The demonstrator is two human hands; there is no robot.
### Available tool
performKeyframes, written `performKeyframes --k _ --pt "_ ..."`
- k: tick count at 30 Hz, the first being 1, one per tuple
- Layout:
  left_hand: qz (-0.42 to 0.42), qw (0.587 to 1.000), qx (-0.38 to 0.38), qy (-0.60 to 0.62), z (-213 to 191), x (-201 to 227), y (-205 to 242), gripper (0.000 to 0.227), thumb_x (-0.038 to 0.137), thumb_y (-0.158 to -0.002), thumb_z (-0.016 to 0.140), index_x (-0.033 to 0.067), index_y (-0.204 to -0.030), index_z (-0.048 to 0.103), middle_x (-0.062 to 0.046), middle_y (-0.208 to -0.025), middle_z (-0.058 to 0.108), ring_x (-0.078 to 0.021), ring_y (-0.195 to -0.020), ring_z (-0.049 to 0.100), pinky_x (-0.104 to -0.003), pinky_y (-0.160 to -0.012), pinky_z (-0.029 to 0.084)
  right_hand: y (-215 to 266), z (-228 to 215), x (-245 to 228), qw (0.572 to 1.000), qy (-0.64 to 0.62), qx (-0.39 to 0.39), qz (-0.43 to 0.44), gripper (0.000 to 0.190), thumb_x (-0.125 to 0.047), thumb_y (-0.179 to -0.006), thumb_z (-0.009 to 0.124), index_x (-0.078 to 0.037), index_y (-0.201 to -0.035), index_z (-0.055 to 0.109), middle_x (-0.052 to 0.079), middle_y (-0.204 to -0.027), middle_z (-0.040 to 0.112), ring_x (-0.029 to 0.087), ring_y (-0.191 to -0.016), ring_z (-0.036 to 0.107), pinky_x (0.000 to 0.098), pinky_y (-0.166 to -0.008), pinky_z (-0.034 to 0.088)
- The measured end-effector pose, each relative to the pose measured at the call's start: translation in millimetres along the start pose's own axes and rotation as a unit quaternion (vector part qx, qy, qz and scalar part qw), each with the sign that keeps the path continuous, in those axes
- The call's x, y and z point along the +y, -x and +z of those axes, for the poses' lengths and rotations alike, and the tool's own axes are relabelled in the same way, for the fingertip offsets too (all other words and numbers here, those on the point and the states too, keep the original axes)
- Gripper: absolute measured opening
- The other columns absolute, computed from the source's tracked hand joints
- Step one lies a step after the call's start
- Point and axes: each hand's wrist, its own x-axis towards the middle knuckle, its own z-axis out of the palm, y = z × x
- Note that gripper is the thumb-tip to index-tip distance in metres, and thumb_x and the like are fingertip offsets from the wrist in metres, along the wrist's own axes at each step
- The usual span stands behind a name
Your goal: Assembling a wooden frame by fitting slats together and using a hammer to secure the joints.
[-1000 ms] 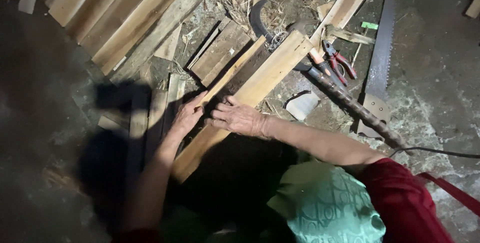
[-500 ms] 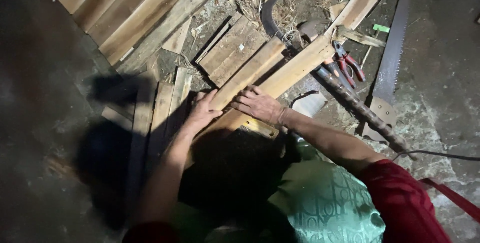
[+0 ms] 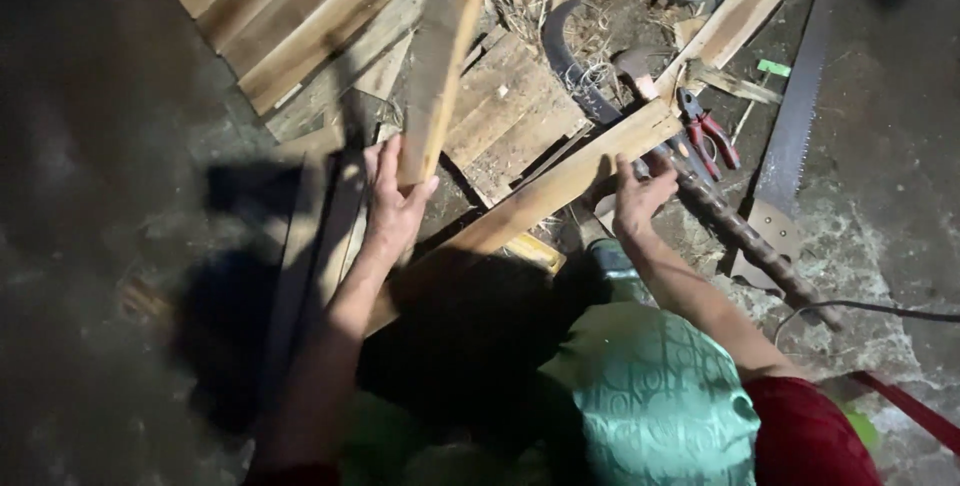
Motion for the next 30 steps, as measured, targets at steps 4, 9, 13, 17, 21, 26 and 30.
performKeyframes --k 4,9,13,17,21,26,30 --pt "0.018 0.996 0.057 0.063 0 -14 16 0.078 0.018 -0.092 0.080 -0.0015 -0.154 0.036 -0.028 -0.140 0.039 -0.0462 -0.130 0.049 -0.052 -0.111 0.042 -15 32 4 0.952 -0.218 -0.028 0.211 0.066 -0.037 -0.083 0.095 0.003 -0.117 0.056 0.019 -0.103 0.061 0.029 -0.092 0.066 0.0473 -0.078 0.055" --pt "-0.042 0.988 0.101 0.106 13 -57 36 0.080 0.016 -0.087 0.083 -0.0019 -0.149 0.037 -0.026 -0.135 0.040 -0.0416 -0.126 0.052 -0.049 -0.113 0.043 -24 50 -17 0.920 -0.225 -0.053 0.315 0.046 -0.041 -0.078 0.094 -0.016 -0.112 0.076 0.020 -0.106 0.070 0.031 -0.097 0.075 0.0453 -0.077 0.065" --pt "-0.124 0.981 0.141 0.044 1 -41 41 0.077 0.016 -0.078 0.083 0.0009 -0.139 0.039 -0.029 -0.128 0.051 -0.0448 -0.118 0.061 -0.052 -0.102 0.053 -15 4 -147 0.862 -0.414 -0.193 0.222 0.042 -0.033 -0.088 0.087 -0.012 -0.118 0.067 0.008 -0.097 0.066 0.027 -0.091 0.067 0.0551 -0.087 0.058" --pt "-0.128 0.976 0.168 0.052 -12 9 29 0.076 0.009 -0.069 0.078 0.0081 -0.135 0.041 -0.025 -0.122 0.058 -0.0426 -0.110 0.066 -0.046 -0.095 0.059 23 -44 -297 0.821 -0.528 -0.190 0.108 0.082 -0.030 -0.080 0.098 0.009 -0.136 0.052 0.027 -0.118 0.056 0.034 -0.108 0.060 0.0635 -0.089 0.057" --pt "-0.147 0.962 0.216 -0.079 -12 29 12 0.102 0.033 -0.068 0.079 0.0044 -0.152 0.030 -0.028 -0.136 0.057 -0.0394 -0.122 0.059 -0.041 -0.102 0.048 55 -127 -390 0.788 -0.448 -0.405 -0.120 0.036 -0.054 -0.095 0.062 -0.018 -0.096 0.059 -0.003 -0.091 0.056 0.006 -0.074 0.048 0.0226 -0.065 0.040" --pt "0.007 0.976 0.175 0.133 -71 115 0 0.059 0.020 -0.077 0.086 0.0078 -0.119 0.046 -0.013 -0.111 0.067 -0.0205 -0.097 0.062 -0.032 -0.084 0.052 88 -167 -459 0.775 -0.407 -0.309 -0.372 0.028 -0.042 -0.106 0.056 -0.016 -0.096 0.055 -0.004 -0.090 0.050 0.009 -0.084 0.045 0.0280 -0.079 0.039" --pt "0.014 0.979 0.195 0.056 -91 93 7 0.080 0.026 -0.070 0.096 0.0033 -0.129 0.047 -0.015 -0.117 0.069 -0.0242 -0.102 0.066 -0.032 -0.084 0.054 33 -170 -485 0.782 -0.433 -0.223 -0.388 0.026 -0.036 -0.100 0.065 -0.018 -0.087 0.051 -0.004 -0.085 0.044 0.013 -0.082 0.038 0.0332 -0.077 0.033"
